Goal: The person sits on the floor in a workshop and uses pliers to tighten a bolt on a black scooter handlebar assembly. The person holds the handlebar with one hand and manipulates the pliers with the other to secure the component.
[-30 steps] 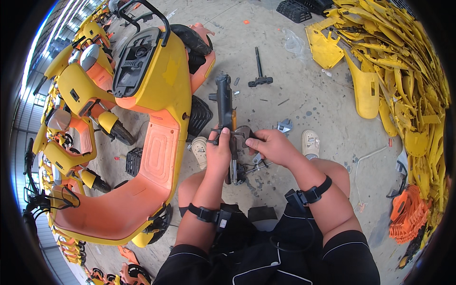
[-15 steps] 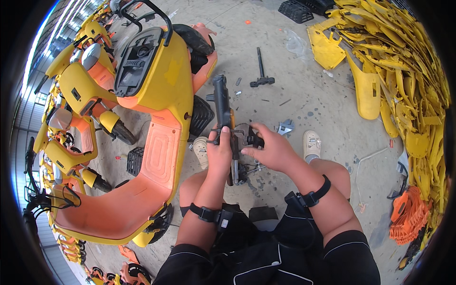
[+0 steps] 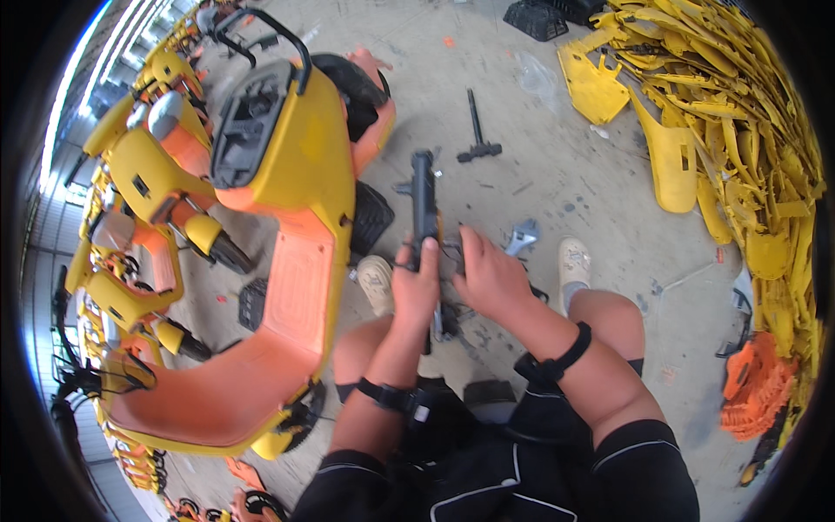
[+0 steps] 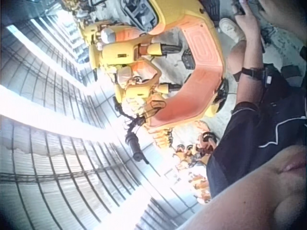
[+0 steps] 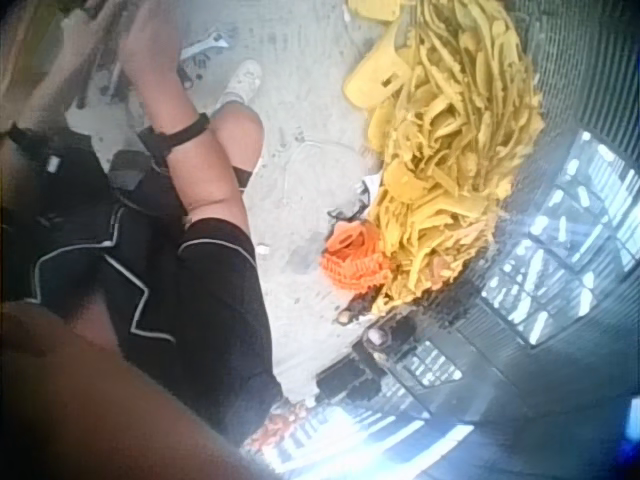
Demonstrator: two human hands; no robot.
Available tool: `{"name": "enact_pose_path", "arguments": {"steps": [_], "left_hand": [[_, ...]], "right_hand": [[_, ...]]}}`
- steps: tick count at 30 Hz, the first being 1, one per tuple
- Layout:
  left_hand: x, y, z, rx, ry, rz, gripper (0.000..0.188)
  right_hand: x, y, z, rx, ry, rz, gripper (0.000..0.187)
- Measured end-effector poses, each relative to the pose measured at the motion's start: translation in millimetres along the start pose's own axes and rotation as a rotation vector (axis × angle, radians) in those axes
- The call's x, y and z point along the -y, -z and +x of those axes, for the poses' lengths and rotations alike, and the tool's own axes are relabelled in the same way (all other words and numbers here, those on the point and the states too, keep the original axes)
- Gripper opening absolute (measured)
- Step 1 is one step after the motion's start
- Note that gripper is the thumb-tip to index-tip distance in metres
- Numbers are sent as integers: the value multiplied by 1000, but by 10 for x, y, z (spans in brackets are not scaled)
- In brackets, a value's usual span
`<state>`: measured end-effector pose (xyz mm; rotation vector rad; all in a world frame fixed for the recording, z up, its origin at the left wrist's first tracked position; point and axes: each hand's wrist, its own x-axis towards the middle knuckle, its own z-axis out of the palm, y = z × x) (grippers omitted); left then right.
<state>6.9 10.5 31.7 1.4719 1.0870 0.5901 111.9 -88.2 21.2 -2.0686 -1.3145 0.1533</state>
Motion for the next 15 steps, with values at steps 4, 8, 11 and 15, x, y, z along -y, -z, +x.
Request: {"name": "enact_pose_path", "arguments": {"steps": [4,8,11,15], "left_hand": [[344,4,1,50,-10,-69,43],[275,-5,-18,191,31,-110,35],[404,23,62,223,6,99,45],[488,16,66,106,-1,202,71]], "right_hand": [[173,78,-11,142,-133,-76,56],[38,46,20,189,-130,-92,46],[-9,59,60,227,-171,-97,38],[81,124,78,315,-236,-73,34]]}}
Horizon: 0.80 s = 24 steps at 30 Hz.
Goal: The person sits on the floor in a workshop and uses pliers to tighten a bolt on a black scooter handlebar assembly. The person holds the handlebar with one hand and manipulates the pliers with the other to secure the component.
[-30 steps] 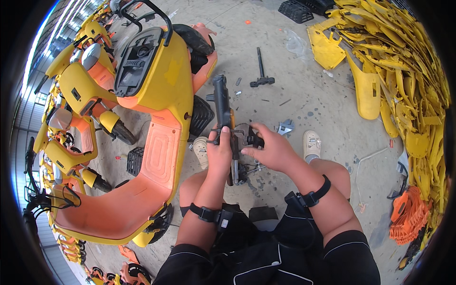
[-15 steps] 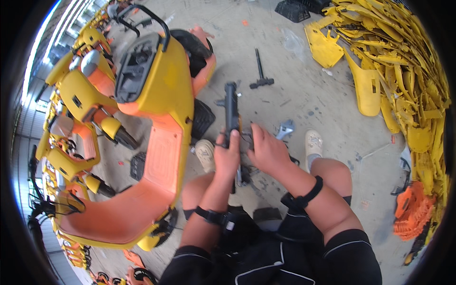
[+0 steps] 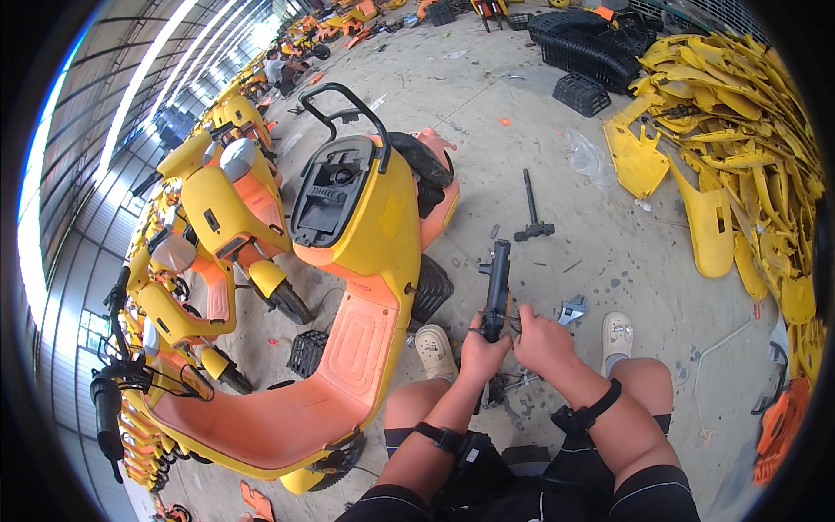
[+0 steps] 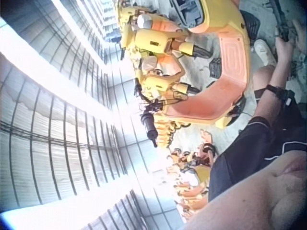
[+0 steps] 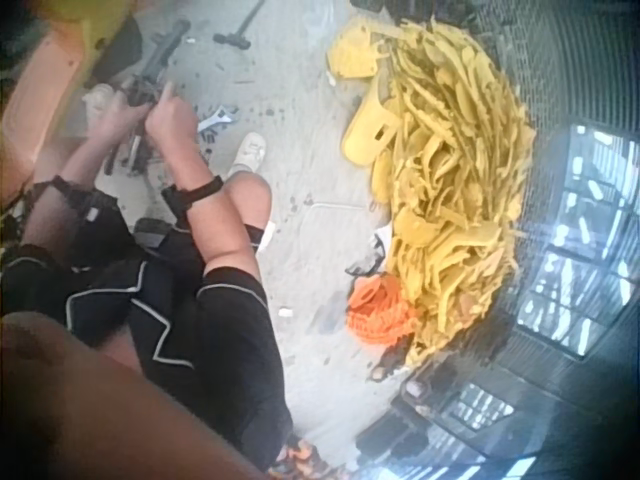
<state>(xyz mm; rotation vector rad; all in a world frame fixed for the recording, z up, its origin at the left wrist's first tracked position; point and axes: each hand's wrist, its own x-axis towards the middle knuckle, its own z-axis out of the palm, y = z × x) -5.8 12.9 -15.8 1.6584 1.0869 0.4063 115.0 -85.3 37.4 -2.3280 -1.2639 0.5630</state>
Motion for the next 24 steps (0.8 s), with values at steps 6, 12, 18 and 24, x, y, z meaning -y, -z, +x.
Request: {"name": "enact_pose_path", "arguments": {"steps": [6,12,18,24], "left_hand": [[42,24,41,-102,-216,81,58],[-2,122,36,10,-360,183,61],[-114,37,-19,131,-124,-175,57],[-226,33,8,205,-42,-344,56]], "right_hand": [[-67,-5,-13,310,-42,284,36],[-58,260,-53,348,-16,393,42],[-170,200,-38,235,42,357,46],[-243,179,21,254,-7,325,48]]}}
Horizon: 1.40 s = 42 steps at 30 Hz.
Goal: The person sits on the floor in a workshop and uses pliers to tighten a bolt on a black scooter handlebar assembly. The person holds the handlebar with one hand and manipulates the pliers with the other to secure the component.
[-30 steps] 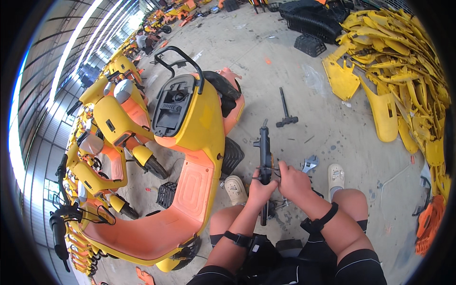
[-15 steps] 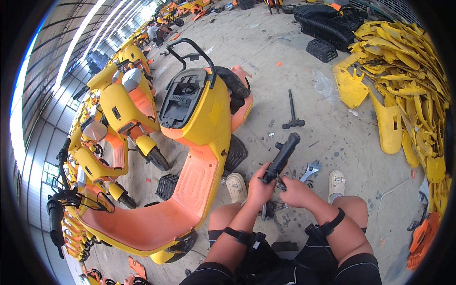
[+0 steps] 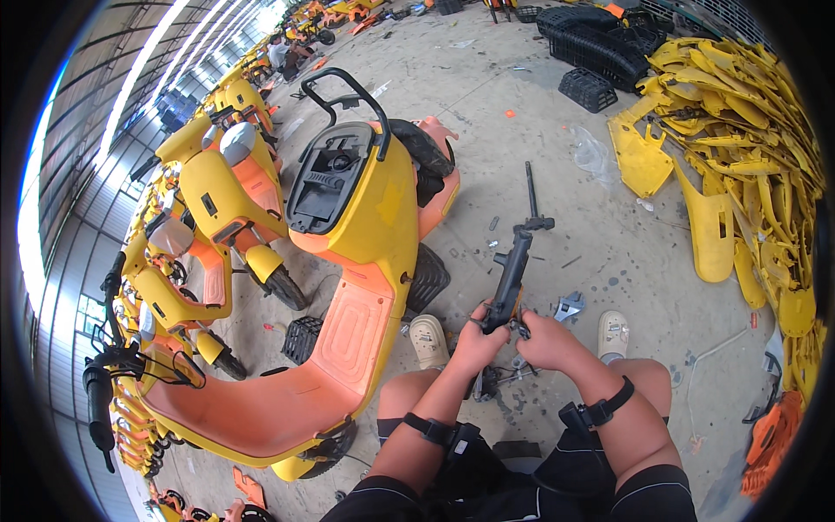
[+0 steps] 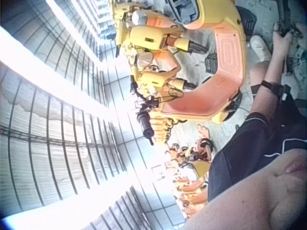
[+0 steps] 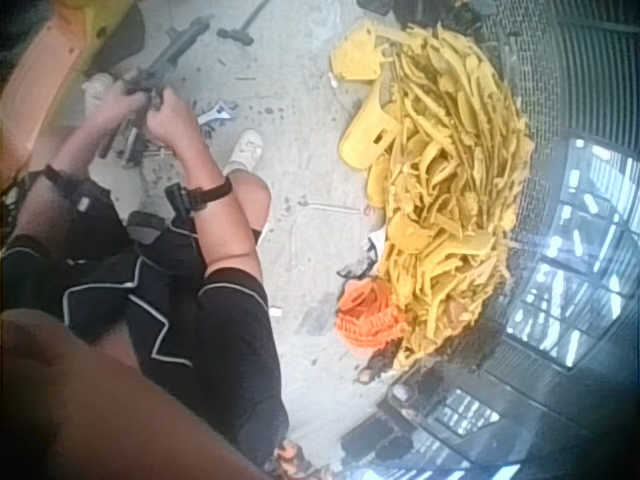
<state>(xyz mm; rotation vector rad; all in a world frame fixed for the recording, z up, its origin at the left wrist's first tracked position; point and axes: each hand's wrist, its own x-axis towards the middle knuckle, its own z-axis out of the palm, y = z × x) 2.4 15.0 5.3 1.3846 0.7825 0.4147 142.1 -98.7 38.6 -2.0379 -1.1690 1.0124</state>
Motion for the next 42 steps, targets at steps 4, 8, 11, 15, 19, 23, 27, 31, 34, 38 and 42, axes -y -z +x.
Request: {"name": "enact_pose_path", "arguments": {"steps": [4,8,11,15,19,23,27,31,34,38,42], "left_hand": [[-153,-43,-30,18,63,7,49],[22,-58,30,-75,10,20,43],[120,-58,72,-97,-41,-5,41],[106,-64,66,-126,-67,44,40],[99,-66,48,-154,-2,62,42],[174,-32,68,-184,33,96,43],[102,-36,44,-204,112,94,25],[163,-27,46,-245,38,117,30],[230,-34,37,-217,43,65,38],[75,-42,-4,-196,72,29,29],[-33,-67,-70,-147,79,64,32]], "right_hand": [[47,70,-12,15,-38,26,47],[56,63,9,20,-16,-5,47],[40,35,23,19,-7,-14,46],[63,42,24,28,-6,-37,45],[164,66,-21,41,-30,-55,44],[215,56,-36,57,-38,-89,43],[181,13,-36,51,-33,-107,45],[272,47,-69,56,-27,-92,41],[215,5,-55,67,-51,-96,38],[145,-55,-29,39,6,-135,37],[103,-54,-40,47,-31,-121,37]]}}
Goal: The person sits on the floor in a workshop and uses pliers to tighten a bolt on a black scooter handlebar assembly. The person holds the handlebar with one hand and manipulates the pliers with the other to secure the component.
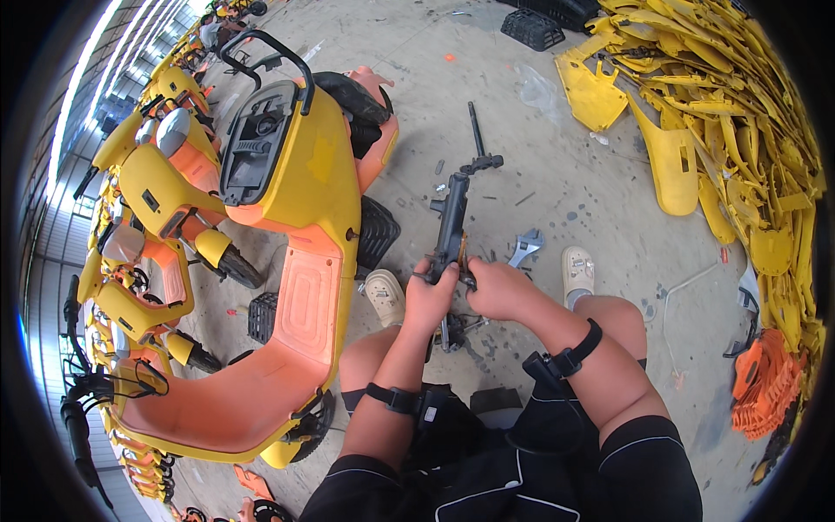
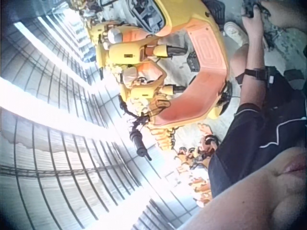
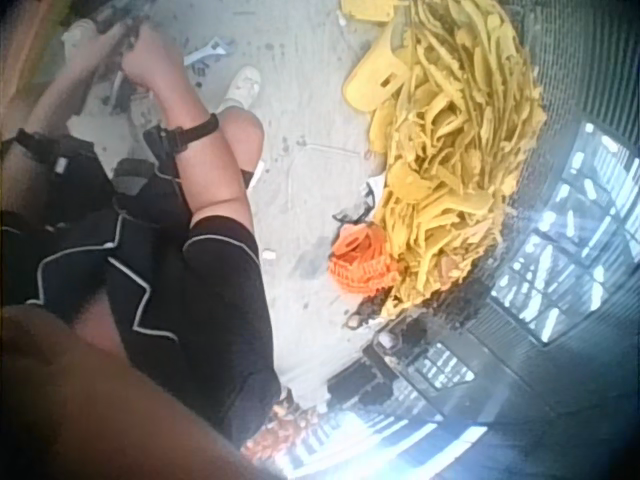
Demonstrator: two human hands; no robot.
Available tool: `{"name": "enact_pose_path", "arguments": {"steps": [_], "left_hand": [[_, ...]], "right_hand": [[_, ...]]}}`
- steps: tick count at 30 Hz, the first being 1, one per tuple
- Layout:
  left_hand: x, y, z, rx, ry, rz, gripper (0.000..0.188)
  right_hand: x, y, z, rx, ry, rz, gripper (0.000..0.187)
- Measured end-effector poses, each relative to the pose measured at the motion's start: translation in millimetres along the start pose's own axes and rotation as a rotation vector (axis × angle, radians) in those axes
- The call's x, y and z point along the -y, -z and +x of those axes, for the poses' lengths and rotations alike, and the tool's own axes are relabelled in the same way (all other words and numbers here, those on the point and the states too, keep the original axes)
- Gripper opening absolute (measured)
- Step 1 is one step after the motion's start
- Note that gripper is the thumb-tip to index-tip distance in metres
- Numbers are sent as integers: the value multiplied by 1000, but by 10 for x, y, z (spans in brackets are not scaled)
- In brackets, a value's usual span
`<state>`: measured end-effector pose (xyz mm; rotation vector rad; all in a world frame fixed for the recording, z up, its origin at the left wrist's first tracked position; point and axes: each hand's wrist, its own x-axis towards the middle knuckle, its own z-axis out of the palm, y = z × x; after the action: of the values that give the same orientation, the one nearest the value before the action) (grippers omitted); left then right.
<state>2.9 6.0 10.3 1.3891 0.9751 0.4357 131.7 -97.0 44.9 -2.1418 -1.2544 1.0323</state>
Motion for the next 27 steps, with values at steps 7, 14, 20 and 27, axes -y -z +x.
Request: {"name": "enact_pose_path", "arguments": {"steps": [7,14,20,27], "left_hand": [[5,12,2,-11,15,2,35],[96,0,19,-76,-55,63,39],[185,21,47,-47,-33,208,36],[252,15,80,-21,-59,207,35]], "right_hand": [[29,36,-23,2,-4,-4,38],[14,-23,-20,-32,48,-54,39],[96,-9,-78,122,32,-168,43],[59,-40,-26,139,4,-150,44]]}}
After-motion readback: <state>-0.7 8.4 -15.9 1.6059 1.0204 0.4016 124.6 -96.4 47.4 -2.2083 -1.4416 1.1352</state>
